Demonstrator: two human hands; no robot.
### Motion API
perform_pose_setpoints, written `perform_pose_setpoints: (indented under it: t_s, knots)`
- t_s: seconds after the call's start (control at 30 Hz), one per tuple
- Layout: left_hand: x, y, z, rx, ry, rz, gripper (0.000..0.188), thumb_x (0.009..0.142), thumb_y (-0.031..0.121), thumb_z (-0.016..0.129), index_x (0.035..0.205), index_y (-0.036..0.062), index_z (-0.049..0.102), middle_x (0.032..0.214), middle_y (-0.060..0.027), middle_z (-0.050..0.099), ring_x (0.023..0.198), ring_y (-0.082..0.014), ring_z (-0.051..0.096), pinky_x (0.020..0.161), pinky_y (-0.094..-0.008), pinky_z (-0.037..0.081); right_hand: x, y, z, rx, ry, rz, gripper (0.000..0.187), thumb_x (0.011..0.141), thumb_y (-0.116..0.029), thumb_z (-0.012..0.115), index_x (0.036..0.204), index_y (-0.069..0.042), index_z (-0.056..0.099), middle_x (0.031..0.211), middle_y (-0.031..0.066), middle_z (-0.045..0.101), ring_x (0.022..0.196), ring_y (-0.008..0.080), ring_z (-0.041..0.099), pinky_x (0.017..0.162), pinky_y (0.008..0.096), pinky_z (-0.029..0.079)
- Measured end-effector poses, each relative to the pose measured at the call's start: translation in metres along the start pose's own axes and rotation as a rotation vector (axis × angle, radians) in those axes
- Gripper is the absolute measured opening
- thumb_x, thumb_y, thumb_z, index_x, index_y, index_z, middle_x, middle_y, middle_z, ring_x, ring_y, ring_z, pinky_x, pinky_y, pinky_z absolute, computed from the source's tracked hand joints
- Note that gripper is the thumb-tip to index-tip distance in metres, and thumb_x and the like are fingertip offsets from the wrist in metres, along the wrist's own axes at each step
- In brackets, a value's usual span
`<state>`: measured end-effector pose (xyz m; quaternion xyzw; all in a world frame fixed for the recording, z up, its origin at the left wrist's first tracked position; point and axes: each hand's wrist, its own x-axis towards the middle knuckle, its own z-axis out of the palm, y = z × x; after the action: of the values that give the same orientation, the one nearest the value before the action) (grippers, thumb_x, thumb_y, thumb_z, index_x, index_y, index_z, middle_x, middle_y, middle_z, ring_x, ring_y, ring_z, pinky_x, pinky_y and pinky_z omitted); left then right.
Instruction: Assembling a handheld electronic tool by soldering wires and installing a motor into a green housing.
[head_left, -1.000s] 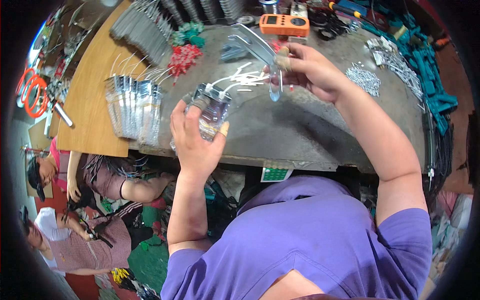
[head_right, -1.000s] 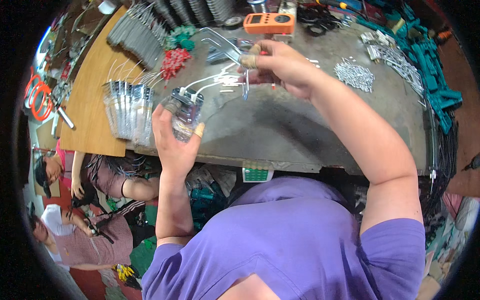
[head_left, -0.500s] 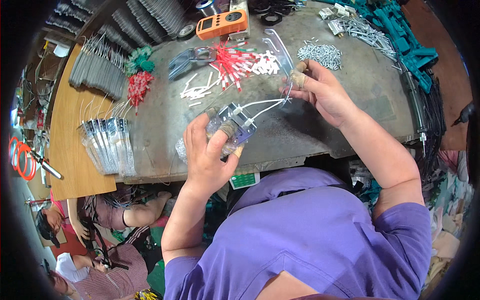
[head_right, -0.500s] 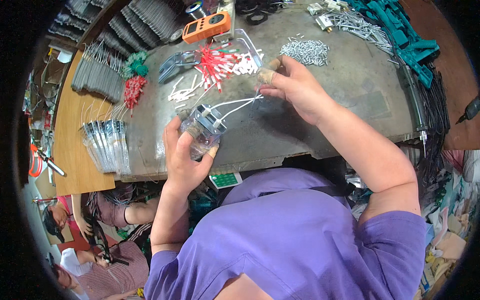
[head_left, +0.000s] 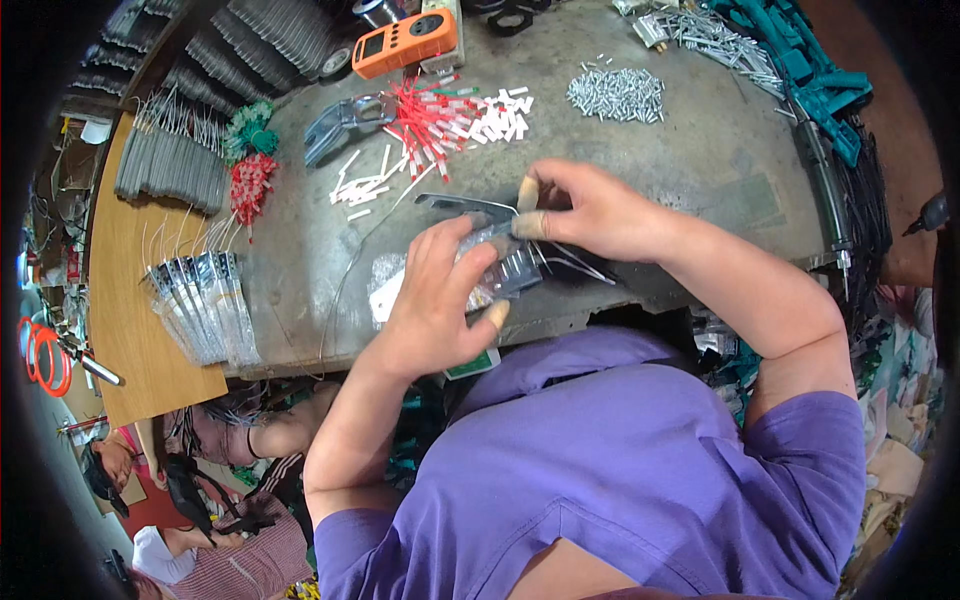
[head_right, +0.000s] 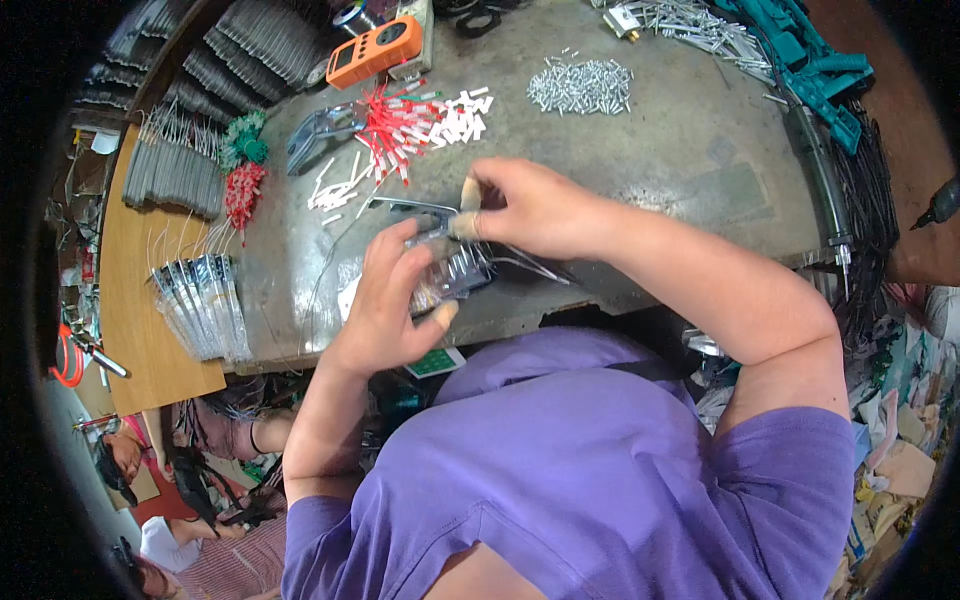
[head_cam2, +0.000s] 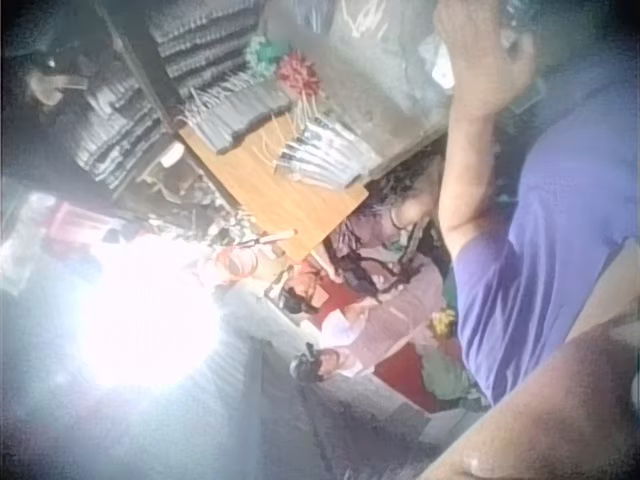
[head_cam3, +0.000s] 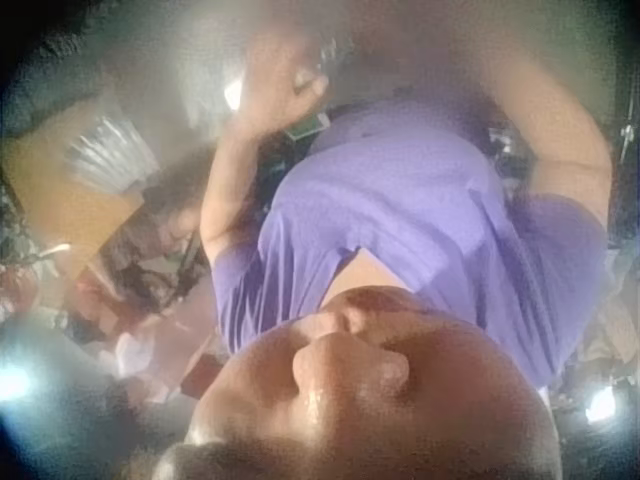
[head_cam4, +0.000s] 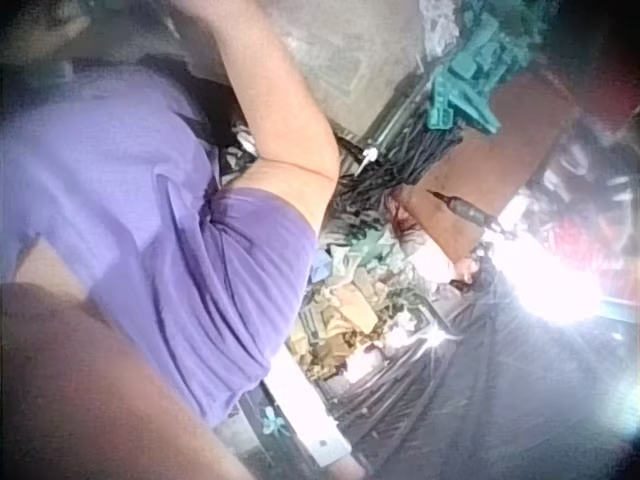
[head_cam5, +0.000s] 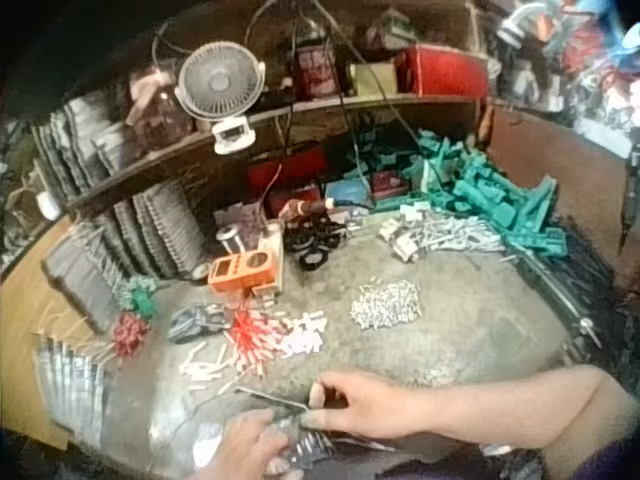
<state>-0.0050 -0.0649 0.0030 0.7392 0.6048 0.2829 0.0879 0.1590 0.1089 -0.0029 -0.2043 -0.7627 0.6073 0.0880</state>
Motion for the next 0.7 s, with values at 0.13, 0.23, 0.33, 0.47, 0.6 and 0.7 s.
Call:
perform_pose_setpoints:
  t_s: [0.13, 0.23, 0.33, 0.47, 0.6, 0.7]
  knots:
    - [0.013, 0.013, 0.009, 0.033, 0.117, 0.178, 0.061, 0.065, 0.025, 0.081, 0.114, 0.0051, 0.051, 0.124, -0.0211, 0.049, 0.116, -0.0414, 0.047, 0.099, -0.0537, 0.037, 0.028, -0.006, -0.023, -0.012, 0.027, -0.010, 0.027, 0.090, -0.029, 0.063, 0.094, -0.002, 0.061, 0.079, 0.0101, 0.064, 0.075, 0.0188, 0.060, 0.069, 0.0343, 0.049]
    - [0.040, 0.042, 0.018, 0.220, -0.044, 0.157, 0.042, 0.073, 0.024, 0.074, 0.106, 0.0069, 0.055, 0.118, -0.0129, 0.054, 0.117, -0.0300, 0.051, 0.105, -0.0498, 0.034, 0.100, 0.004, -0.073, -0.447, 0.302, -0.187, 0.035, 0.091, -0.035, 0.059, 0.103, -0.002, 0.065, 0.088, 0.0167, 0.067, 0.085, 0.0276, 0.063, 0.077, 0.0402, 0.050]
    - [0.050, 0.044, 0.029, 0.325, -0.103, 0.118, 0.030, 0.076, 0.019, 0.070, 0.099, 0.0078, 0.055, 0.107, -0.0099, 0.058, 0.108, -0.0263, 0.055, 0.107, -0.0479, 0.033, 0.150, 0.021, -0.110, -0.794, 0.499, -0.222, 0.041, 0.090, -0.038, 0.058, 0.107, -0.001, 0.065, 0.103, 0.0165, 0.067, 0.102, 0.0300, 0.061, 0.087, 0.0427, 0.048]
    - [0.050, 0.050, 0.030, 0.403, -0.156, 0.052, 0.018, 0.078, 0.011, 0.065, 0.092, 0.0085, 0.055, 0.087, -0.0062, 0.059, 0.094, -0.0231, 0.058, 0.107, -0.0469, 0.033, 0.174, 0.011, -0.096, -1.087, 0.526, 0.041, 0.044, 0.085, -0.040, 0.063, 0.107, -0.001, 0.067, 0.114, 0.0152, 0.066, 0.112, 0.0325, 0.058, 0.096, 0.0427, 0.045]
    - [0.056, 0.051, 0.032, 0.391, -0.163, 0.044, 0.016, 0.079, 0.009, 0.064, 0.092, 0.0084, 0.056, 0.080, -0.0061, 0.058, 0.090, -0.0231, 0.059, 0.107, -0.0468, 0.033, 0.168, 0.015, -0.108, -1.170, 0.431, -0.035, 0.045, 0.080, -0.040, 0.068, 0.105, -0.002, 0.068, 0.104, 0.0175, 0.069, 0.102, 0.0329, 0.063, 0.094, 0.0427, 0.047]
    - [0.056, 0.043, 0.036, 0.357, -0.143, 0.051, 0.015, 0.078, 0.007, 0.064, 0.090, 0.0087, 0.055, 0.076, -0.0061, 0.055, 0.085, -0.0233, 0.058, 0.107, -0.0474, 0.033, 0.140, 0.004, -0.118, -0.871, 0.362, -0.016, 0.041, 0.081, -0.036, 0.067, 0.104, -0.002, 0.067, 0.091, 0.0147, 0.069, 0.094, 0.0256, 0.065, 0.089, 0.0363, 0.048]
